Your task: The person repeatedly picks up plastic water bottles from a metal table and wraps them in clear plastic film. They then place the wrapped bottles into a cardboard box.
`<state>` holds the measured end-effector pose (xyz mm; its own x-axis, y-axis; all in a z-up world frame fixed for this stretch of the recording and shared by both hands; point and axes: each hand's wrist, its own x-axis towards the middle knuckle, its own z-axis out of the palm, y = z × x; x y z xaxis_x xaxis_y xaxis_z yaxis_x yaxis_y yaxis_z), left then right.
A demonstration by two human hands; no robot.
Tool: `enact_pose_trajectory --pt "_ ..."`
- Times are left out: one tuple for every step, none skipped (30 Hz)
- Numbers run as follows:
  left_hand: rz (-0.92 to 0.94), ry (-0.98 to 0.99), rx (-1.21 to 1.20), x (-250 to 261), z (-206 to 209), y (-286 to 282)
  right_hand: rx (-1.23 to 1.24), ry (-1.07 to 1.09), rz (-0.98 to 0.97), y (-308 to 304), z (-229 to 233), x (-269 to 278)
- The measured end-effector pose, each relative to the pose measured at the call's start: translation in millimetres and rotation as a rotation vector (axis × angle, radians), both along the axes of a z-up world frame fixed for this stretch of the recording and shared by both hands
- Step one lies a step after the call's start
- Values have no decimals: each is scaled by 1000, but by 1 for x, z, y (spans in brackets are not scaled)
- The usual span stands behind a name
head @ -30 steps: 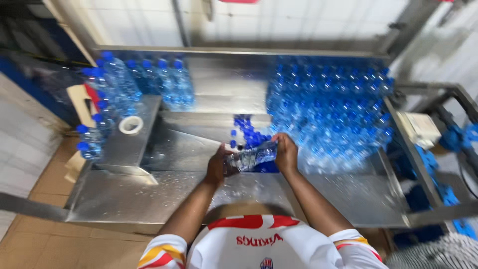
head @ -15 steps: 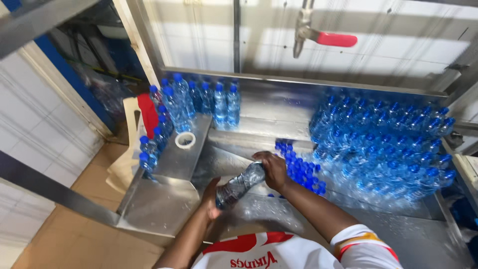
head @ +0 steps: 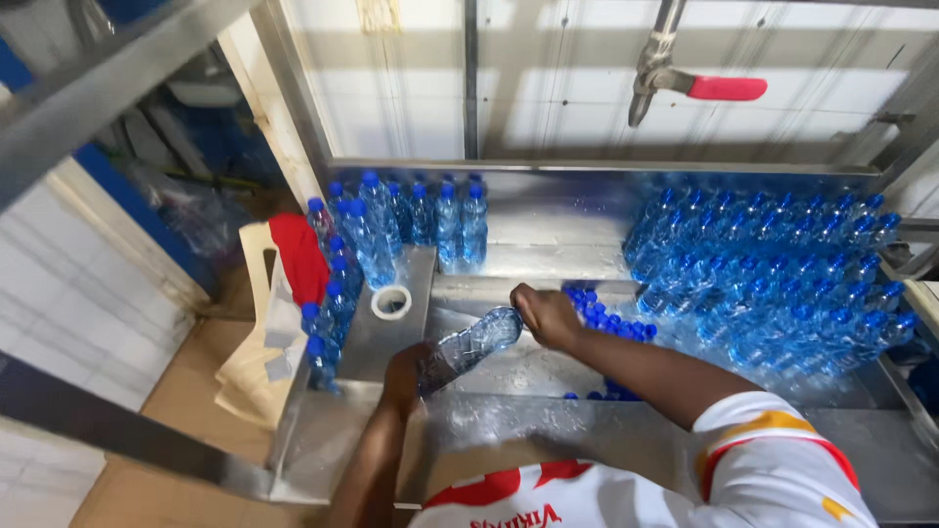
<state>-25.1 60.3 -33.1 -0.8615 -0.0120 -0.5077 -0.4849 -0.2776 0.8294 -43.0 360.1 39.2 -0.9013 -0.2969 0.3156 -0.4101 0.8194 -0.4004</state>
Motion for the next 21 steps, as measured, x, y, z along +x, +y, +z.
enact_pose_trajectory --pt "-8 13 -3 -11 9 -5 -3 13 -8 -8 1 -7" --pt "3 11 62 -9 10 -9 -277 -141 12 -15 -4 -3" --pt "14 10 126 -8 12 -12 -551 -293 30 -22 -9 0" --pt "9 -2 124 -7 12 -17 -554 -303 22 -24 -4 0" --pt "29 -3 216 -5 12 -22 -538 -268 36 -25 2 0" --pt "51 13 312 -12 16 -26 -517 -219 57 -26 12 -7" --pt "48 16 313 -16 16 -26 -516 -215 56 -25 20 -16" --pt "14 -38 381 -16 13 -28 -232 220 305 -26 24 -22" --pt "-19 -92 449 -16 10 -30 67 654 538 -27 28 -27" --pt "-28 -99 441 -18 11 -33 61 651 526 -34 27 -28" --pt "14 130 199 -21 11 -36 -80 408 318 -40 26 -30" --pt "54 357 -38 -22 10 -36 -214 164 110 -45 26 -32" --pt "45 351 -39 -24 13 -37 -216 158 101 -45 21 -37" --pt "104 696 -395 -26 16 -38 -281 -274 -125 -46 16 -43" --pt "159 1039 -754 -29 19 -39 -339 -705 -354 -48 11 -49" --pt "144 1025 -760 -26 26 -46 -346 -724 -359 -54 12 -46" --pt "96 1185 -857 -23 33 -52 -445 -720 -369 -60 14 -45" --pt "63 1358 -938 -29 43 -50 -530 -696 -380 -58 23 -51" --pt "65 1356 -930 -36 41 -48 -524 -696 -385 -68 41 -62" --pt "39 1343 -911 -40 37 -45 -479 -506 -288 -78 57 -72" --pt "12 1330 -891 -44 33 -42 -433 -318 -189 -88 73 -81"
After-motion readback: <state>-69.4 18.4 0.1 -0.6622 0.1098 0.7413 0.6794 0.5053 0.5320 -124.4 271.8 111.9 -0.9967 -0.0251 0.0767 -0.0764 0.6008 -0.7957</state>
